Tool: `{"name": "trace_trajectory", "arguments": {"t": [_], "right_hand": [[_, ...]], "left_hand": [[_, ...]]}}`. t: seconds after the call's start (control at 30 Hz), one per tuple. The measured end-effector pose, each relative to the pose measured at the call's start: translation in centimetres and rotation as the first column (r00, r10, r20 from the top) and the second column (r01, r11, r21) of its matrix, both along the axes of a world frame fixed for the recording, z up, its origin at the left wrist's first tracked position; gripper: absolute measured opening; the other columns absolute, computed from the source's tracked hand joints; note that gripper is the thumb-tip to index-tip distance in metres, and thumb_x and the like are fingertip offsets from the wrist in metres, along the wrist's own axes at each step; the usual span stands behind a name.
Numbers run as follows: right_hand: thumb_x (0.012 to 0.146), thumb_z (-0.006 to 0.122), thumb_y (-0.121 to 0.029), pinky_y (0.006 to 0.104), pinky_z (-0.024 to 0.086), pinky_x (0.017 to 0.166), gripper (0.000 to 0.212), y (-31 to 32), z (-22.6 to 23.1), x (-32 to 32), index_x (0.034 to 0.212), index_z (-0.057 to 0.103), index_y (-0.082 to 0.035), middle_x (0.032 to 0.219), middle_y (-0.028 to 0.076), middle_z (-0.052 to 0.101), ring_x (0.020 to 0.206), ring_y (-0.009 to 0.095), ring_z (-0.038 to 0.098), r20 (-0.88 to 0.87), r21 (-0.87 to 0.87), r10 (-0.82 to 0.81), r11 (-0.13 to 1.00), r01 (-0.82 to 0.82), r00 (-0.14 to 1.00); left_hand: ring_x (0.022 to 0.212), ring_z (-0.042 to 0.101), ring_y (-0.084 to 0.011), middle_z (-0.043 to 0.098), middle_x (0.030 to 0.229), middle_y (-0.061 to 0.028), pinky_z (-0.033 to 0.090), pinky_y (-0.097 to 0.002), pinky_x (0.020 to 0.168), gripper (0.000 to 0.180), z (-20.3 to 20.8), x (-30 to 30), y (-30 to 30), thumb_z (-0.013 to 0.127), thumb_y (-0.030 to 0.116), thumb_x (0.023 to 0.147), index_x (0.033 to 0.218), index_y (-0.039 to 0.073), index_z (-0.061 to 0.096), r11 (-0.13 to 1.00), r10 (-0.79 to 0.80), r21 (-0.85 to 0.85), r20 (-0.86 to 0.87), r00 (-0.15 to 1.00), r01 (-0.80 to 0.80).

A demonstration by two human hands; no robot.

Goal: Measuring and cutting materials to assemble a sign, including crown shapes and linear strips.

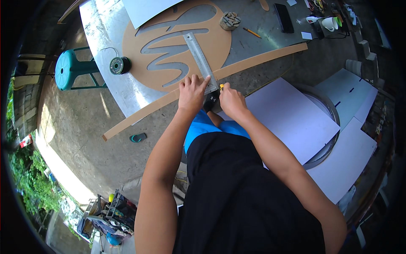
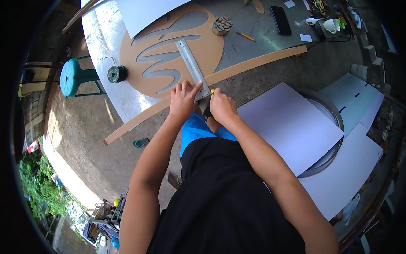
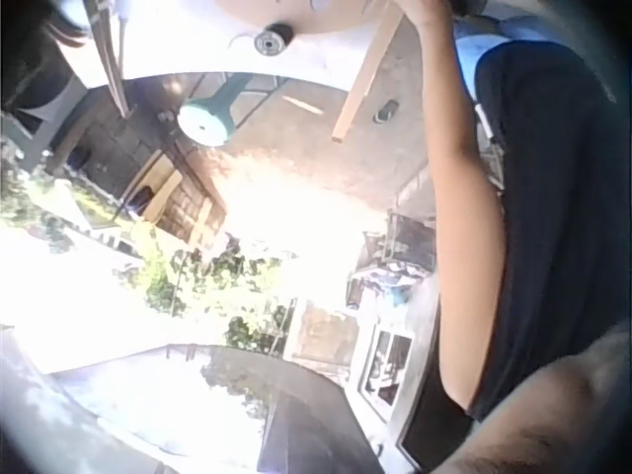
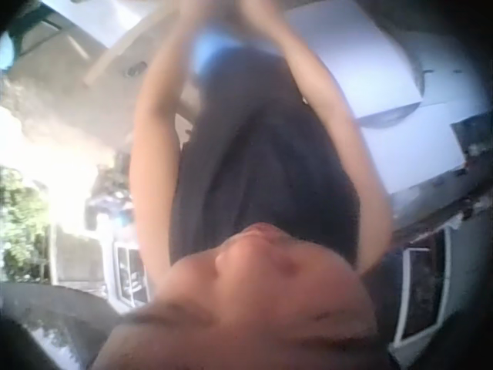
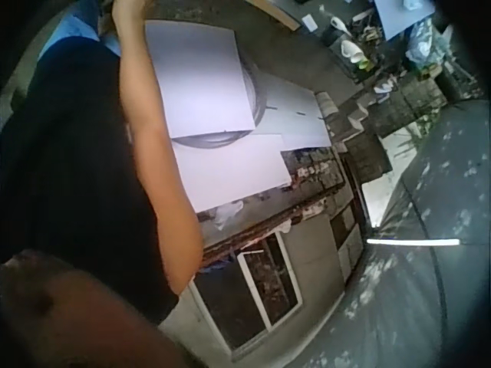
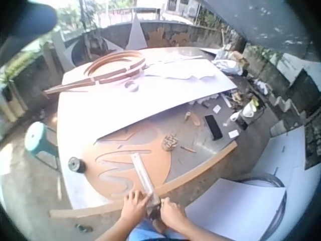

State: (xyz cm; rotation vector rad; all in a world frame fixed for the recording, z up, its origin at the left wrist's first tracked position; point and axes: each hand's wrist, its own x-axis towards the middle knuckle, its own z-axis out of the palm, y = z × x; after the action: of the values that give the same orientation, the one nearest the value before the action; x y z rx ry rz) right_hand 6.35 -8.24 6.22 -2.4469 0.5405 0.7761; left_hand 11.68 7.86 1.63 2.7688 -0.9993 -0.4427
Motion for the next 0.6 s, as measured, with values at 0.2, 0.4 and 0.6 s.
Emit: {"name": "trace_trajectory", "arguments": {"t": [0.2,0.4,0.6], "right_hand": [[0.097,0.051,-0.019,0.0536,0.053,0.086,0.027,-0.2,-1.6,2.1,0.109,0.051,0.005,0.096,0.029,0.07,0.097,0.046,0.068,-0.027,-0.037,0.021,0.999,-0.022,0.999],[0.096,0.051,-0.018,0.0539,0.053,0.087,0.026,0.3,-1.5,2.5,0.11,0.051,0.005,0.099,0.03,0.069,0.099,0.046,0.067,-0.034,-0.02,0.028,0.999,-0.028,0.999],[0.095,0.05,-0.017,0.0542,0.052,0.089,0.026,0.5,-1.3,2.7,0.11,0.051,0.005,0.1,0.03,0.069,0.101,0.046,0.066,-0.05,-0.027,0.008,1.0,-0.01,0.999]], "left_hand": [[0.115,0.049,-0.0338,0.051,0.122,-0.0124,0.042,-0.0474,0.094,0.081,-0.4,-0.1,-0.2,0.079,0.014,0.069,0.143,0.029,0.051,1.0,0.004,-0.031,0.018,1.0,-0.004],[0.115,0.05,-0.0333,0.051,0.121,-0.0119,0.042,-0.0474,0.094,0.081,-0.4,-0.1,0.1,0.079,0.013,0.068,0.143,0.03,0.052,0.999,0.017,-0.035,0.025,1.0,-0.016],[0.115,0.05,-0.0332,0.052,0.12,-0.0116,0.042,-0.0473,0.095,0.079,-0.6,-0.1,0.0,0.077,0.012,0.068,0.142,0.03,0.053,0.999,0.01,-0.036,0.027,1.0,-0.009]]}}
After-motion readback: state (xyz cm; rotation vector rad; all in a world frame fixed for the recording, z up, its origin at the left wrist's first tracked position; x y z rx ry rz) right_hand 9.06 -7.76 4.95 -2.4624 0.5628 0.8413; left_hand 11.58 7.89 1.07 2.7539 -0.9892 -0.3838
